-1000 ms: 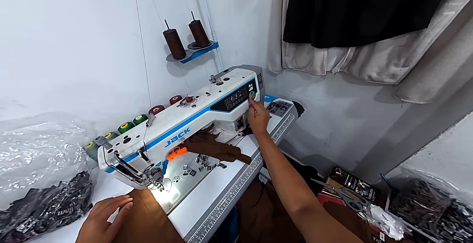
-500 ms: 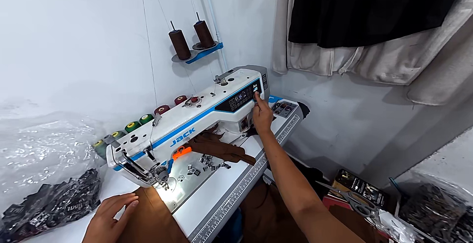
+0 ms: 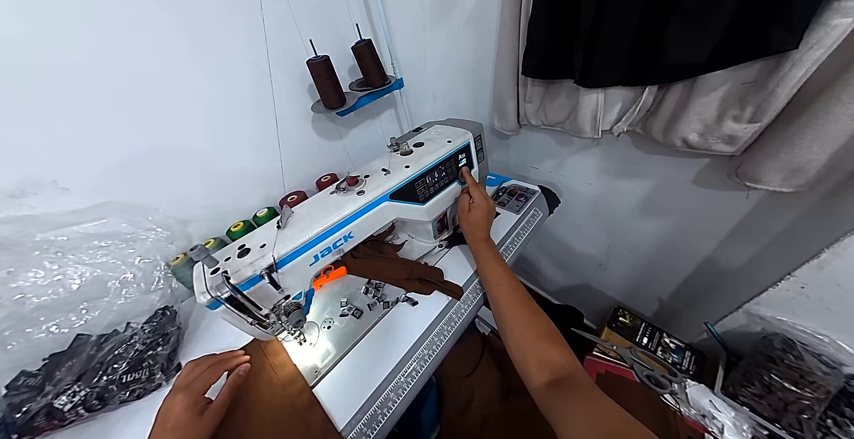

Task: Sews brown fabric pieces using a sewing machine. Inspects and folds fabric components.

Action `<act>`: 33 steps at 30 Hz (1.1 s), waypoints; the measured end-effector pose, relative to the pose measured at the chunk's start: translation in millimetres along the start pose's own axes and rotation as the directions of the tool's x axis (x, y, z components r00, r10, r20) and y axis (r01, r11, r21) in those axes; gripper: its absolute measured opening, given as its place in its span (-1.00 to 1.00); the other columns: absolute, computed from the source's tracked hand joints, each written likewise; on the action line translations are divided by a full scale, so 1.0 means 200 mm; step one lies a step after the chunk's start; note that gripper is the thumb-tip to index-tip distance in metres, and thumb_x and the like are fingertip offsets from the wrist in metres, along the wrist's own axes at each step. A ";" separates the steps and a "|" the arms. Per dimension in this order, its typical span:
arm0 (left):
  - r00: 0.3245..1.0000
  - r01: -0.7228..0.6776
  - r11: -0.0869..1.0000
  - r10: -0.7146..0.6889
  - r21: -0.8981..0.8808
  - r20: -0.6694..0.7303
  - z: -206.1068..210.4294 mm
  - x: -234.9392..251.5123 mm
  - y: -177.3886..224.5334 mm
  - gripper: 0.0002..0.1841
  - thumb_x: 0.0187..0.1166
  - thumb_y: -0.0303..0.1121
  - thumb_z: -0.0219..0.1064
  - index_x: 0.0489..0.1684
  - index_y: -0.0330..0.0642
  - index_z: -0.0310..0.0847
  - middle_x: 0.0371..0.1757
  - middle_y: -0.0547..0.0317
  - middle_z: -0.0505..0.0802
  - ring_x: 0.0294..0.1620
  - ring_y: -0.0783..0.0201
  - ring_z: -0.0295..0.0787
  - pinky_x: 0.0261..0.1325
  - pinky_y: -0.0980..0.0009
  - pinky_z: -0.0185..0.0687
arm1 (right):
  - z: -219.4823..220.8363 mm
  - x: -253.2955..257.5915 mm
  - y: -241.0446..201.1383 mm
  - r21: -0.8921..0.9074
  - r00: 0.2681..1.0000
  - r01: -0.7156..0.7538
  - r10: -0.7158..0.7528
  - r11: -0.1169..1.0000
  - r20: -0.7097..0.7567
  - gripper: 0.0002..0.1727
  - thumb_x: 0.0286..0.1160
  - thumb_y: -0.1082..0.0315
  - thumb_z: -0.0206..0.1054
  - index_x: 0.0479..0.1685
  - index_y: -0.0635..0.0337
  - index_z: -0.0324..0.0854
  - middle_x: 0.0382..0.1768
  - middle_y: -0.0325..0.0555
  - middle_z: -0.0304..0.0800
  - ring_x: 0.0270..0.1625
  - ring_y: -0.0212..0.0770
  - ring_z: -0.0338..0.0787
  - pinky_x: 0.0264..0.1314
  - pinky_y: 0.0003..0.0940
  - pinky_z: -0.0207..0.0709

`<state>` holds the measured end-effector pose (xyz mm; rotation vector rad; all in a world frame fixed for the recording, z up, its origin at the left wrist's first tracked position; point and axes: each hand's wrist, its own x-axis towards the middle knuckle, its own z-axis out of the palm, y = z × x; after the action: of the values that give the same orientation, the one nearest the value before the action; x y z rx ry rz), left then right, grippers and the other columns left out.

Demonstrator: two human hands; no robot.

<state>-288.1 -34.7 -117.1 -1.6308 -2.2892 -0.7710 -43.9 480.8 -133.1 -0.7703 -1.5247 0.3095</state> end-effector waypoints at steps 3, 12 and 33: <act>1.000 0.001 1.000 -0.001 0.005 -0.004 0.00 0.00 0.00 -0.63 0.70 -0.14 0.27 -0.08 -0.30 0.87 0.07 -0.15 0.91 0.26 -0.09 0.75 0.46 0.03 0.50 | 0.00 -0.01 0.00 0.012 0.999 0.004 -0.003 1.000 -0.038 -0.52 0.64 0.45 0.08 0.45 0.05 0.72 -0.17 0.06 0.89 -0.18 0.03 0.86 -0.19 0.08 0.66; 0.997 -0.016 0.999 0.018 0.033 -0.068 0.03 0.00 -0.01 -0.55 0.68 -0.04 0.19 -0.13 -0.24 0.89 0.03 -0.04 0.92 0.22 -0.04 0.78 0.42 0.04 0.55 | -0.03 -0.01 -0.01 0.031 0.998 -0.044 0.042 0.999 0.044 -0.55 0.68 0.43 0.05 0.39 0.10 0.75 0.04 0.04 0.93 0.01 0.05 0.90 0.01 0.15 0.68; 0.981 -0.184 0.981 0.180 0.058 0.070 0.16 -0.01 0.16 -0.69 0.65 -0.11 0.26 -0.05 -0.06 0.88 0.17 0.16 0.88 0.29 0.15 0.76 0.45 0.13 0.59 | 0.30 -0.36 -0.95 0.603 -0.149 0.392 -0.599 0.695 0.787 -0.76 0.59 0.22 0.42 0.03 0.13 0.85 -0.09 0.04 0.91 -0.01 0.07 0.89 0.09 0.23 0.68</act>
<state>-254.4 -10.6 -136.2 -1.8290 -2.1434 -0.6052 -158.9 311.8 -78.2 0.5364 -2.9556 0.3496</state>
